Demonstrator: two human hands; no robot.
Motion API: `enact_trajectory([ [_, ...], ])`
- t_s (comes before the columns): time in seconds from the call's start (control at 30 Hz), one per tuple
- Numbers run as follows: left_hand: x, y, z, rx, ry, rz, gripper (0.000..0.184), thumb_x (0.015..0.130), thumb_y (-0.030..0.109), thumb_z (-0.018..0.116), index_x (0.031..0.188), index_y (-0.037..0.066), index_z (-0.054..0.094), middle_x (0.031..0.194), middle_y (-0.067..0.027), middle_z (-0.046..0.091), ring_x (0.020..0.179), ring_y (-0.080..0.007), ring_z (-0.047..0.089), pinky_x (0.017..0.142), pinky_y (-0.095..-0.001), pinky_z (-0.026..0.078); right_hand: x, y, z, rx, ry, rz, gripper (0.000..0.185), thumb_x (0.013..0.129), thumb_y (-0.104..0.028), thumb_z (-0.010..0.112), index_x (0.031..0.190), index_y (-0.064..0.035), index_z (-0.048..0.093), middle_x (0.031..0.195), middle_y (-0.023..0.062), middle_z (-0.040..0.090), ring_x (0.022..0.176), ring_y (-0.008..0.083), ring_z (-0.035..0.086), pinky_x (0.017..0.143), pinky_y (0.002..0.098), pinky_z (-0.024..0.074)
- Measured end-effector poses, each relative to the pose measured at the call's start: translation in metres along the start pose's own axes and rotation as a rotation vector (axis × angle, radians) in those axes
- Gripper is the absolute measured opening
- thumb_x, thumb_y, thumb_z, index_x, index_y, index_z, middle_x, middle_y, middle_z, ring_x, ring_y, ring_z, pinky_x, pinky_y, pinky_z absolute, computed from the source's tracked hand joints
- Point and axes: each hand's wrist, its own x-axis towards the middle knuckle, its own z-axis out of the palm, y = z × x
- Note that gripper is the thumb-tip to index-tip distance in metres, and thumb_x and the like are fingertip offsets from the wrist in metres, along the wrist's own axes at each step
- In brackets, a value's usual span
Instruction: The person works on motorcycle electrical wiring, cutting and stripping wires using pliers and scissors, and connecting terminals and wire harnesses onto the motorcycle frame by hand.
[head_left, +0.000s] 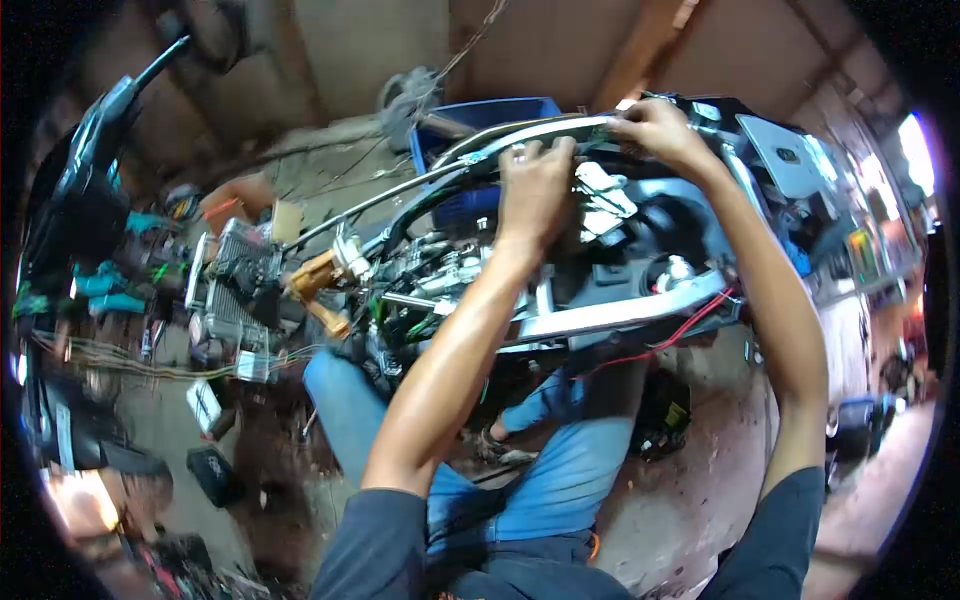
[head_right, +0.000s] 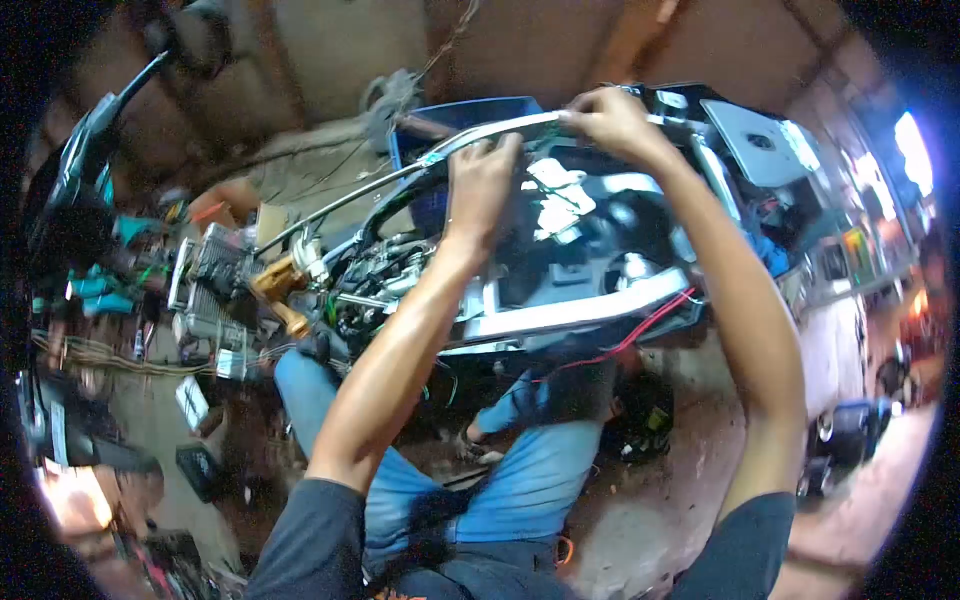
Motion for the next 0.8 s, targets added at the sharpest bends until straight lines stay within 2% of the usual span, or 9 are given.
enact_trajectory([
  [0.03,0.001,0.005,-0.004,-0.026,-0.021,-0.029,0.01,0.091,0.01,0.063,0.1,0.006,0.06,0.087,-0.0147,0.072,0.097,-0.0335,0.067,0.091,-0.0494,0.044,-0.003,-0.003,-0.004,-0.089,-0.008,-0.046,0.036,0.095,-0.033,0.073,0.107,0.001,0.078,0.087,0.0101,0.077,0.072,0.0174,0.07,0.072,0.0352,0.0547],
  [0.13,0.0,0.003,-0.006,-0.045,-0.001,-0.045,0.015,0.1,0.02,0.063,0.101,0.006,0.06,0.087,-0.015,0.072,0.095,-0.0333,0.066,0.09,-0.0476,0.043,-0.01,-0.015,-0.003,0.189,-0.051,-0.121,0.034,0.097,-0.03,0.073,0.106,0.0028,0.071,0.092,0.0125,0.075,0.076,0.0172,0.074,0.074,0.0333,0.0559],
  [0.2,-0.002,-0.001,-0.004,-0.055,0.022,-0.05,0.022,0.1,0.022,0.065,0.113,0.005,0.063,0.088,-0.0152,0.072,0.093,-0.0318,0.065,0.092,-0.0469,0.043,-0.014,-0.023,-0.008,0.344,0.02,-0.055,0.034,0.097,-0.029,0.073,0.109,0.0022,0.07,0.096,0.012,0.075,0.077,0.0177,0.075,0.077,0.0334,0.0568],
  [0.37,-0.002,0.001,-0.008,-0.091,-0.029,-0.057,0.023,0.097,0.015,0.066,0.117,0.004,0.063,0.095,-0.0153,0.072,0.096,-0.0322,0.065,0.094,-0.0466,0.043,-0.024,-0.029,-0.014,0.022,-0.006,-0.381,0.049,0.085,-0.035,0.084,0.129,-0.015,0.073,0.104,0.0124,0.075,0.1,0.0274,0.071,0.091,0.0399,0.0548],
  [0.5,-0.001,0.002,-0.007,-0.136,-0.001,0.02,0.02,0.097,0.016,0.066,0.113,0.003,0.065,0.1,-0.0164,0.072,0.095,-0.0336,0.066,0.093,-0.0458,0.044,-0.029,-0.038,-0.013,-0.056,-0.073,-0.392,0.035,0.083,-0.033,0.085,0.11,-0.0121,0.082,0.103,0.0188,0.078,0.096,0.0331,0.076,0.088,0.0417,0.0579],
  [0.6,-0.001,0.005,-0.009,-0.198,-0.032,-0.054,0.018,0.1,0.019,0.066,0.109,0.003,0.065,0.091,-0.0137,0.072,0.092,-0.0343,0.066,0.091,-0.0453,0.045,-0.032,-0.04,-0.018,-0.076,-0.039,-0.452,0.031,0.084,-0.027,0.084,0.109,-0.0082,0.082,0.103,0.0196,0.078,0.098,0.033,0.076,0.09,0.0414,0.0582],
  [0.63,0.001,0.004,-0.008,-0.204,-0.001,0.003,0.015,0.101,0.018,0.065,0.108,0.005,0.065,0.087,-0.0131,0.071,0.09,-0.035,0.065,0.09,-0.0451,0.045,-0.033,-0.044,-0.019,-0.012,-0.087,-0.355,0.027,0.085,-0.021,0.083,0.108,-0.0059,0.081,0.103,0.0183,0.079,0.097,0.0332,0.076,0.089,0.0411,0.0583],
  [0.67,0.002,0.004,-0.008,-0.206,-0.031,-0.011,0.014,0.101,0.018,0.065,0.108,0.005,0.065,0.088,-0.0133,0.071,0.09,-0.035,0.065,0.09,-0.0451,0.045,-0.031,-0.045,-0.021,0.001,-0.091,-0.277,0.023,0.086,-0.017,0.082,0.106,-0.0051,0.082,0.101,0.0172,0.079,0.095,0.0327,0.077,0.088,0.0405,0.0587],
  [0.8,0.0,0.003,-0.006,-0.207,-0.08,-0.025,0.015,0.102,0.018,0.062,0.105,0.004,0.066,0.09,-0.0148,0.07,0.087,-0.0355,0.065,0.084,-0.045,0.046,-0.032,-0.047,-0.027,-0.206,0.0,-0.368,0.019,0.089,-0.012,0.077,0.105,-0.0036,0.081,0.1,0.02,0.078,0.095,0.0335,0.076,0.087,0.0414,0.0594],
])
